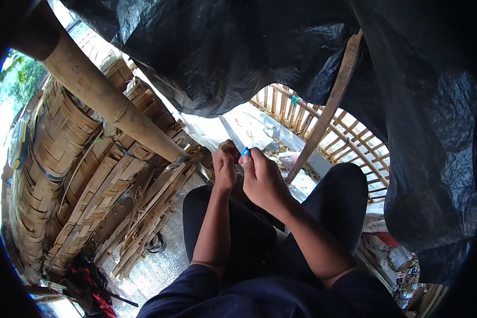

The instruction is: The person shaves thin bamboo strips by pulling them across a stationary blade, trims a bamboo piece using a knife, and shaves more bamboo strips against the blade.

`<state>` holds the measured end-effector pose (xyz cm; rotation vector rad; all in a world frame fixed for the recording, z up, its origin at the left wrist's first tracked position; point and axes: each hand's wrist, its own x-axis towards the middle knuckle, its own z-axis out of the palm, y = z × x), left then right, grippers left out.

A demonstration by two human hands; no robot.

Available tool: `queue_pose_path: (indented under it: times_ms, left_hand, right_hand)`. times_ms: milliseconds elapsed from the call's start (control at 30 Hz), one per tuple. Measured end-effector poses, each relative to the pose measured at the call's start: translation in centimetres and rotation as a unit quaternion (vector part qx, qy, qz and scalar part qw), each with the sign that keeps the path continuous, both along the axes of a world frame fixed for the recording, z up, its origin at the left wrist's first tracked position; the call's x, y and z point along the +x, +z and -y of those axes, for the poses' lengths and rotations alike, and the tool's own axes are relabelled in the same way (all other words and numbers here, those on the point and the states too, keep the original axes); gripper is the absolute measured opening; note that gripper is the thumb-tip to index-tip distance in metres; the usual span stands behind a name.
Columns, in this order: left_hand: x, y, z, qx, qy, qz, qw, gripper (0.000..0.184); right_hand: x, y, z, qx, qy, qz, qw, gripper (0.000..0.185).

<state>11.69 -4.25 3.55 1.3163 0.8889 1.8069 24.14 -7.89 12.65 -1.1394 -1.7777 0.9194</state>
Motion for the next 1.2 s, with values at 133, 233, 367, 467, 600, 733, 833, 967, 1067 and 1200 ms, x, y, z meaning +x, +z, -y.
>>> queue_pose_path:
  times_ms: [133, 233, 367, 467, 600, 733, 833, 967, 1067, 1200]
  left_hand:
    - [0.9, -0.8, -0.2, 0.009, 0.041, 0.071, 0.997, 0.061]
    - [1.5, -0.9, -0.7, 0.044, 0.058, 0.047, 0.996, 0.06]
    - [1.2, -2.3, -0.9, 0.034, 0.05, -0.001, 0.998, 0.059]
    - [1.6, -2.1, -0.8, 0.008, 0.049, -0.015, 0.999, 0.061]
    - [1.5, -0.3, -1.3, 0.028, -0.022, 0.075, 0.997, 0.071]
    - [-1.2, 0.9, -0.7, -0.025, -0.142, 0.15, 0.978, 0.066]
    - [-1.7, 3.7, 0.4, -0.088, -0.14, 0.198, 0.966, 0.043]
    - [-1.9, 6.6, 1.3, -0.003, -0.038, 0.126, 0.991, 0.032]
    - [-2.0, 7.5, 2.3, -0.039, -0.017, 0.105, 0.994, 0.036]
    - [-0.6, 7.1, 0.7, 0.046, 0.171, -0.059, 0.982, 0.041]
  right_hand:
    - [0.6, 2.4, 0.6, -0.015, -0.011, 0.065, 0.998, 0.019]
    - [1.3, 2.7, 0.9, 0.007, -0.013, 0.064, 0.998, 0.019]
    - [2.2, 3.0, 1.0, -0.018, -0.011, 0.064, 0.998, 0.018]
    - [2.4, 2.3, 0.8, -0.009, -0.006, 0.053, 0.999, 0.019]
    - [1.8, 0.3, -0.4, 0.006, -0.057, -0.002, 0.998, 0.016]
    - [0.5, -3.1, -1.7, -0.032, -0.12, -0.036, 0.992, 0.023]
    - [-0.9, -4.6, -1.7, -0.127, -0.16, -0.036, 0.978, 0.036]
    - [-1.3, -4.7, -1.2, -0.3, -0.082, -0.074, 0.947, 0.039]
    - [-2.1, -4.3, -0.8, -0.375, -0.029, 0.0, 0.927, 0.044]
    - [-2.7, -5.4, -1.4, -0.385, 0.057, 0.026, 0.921, 0.041]
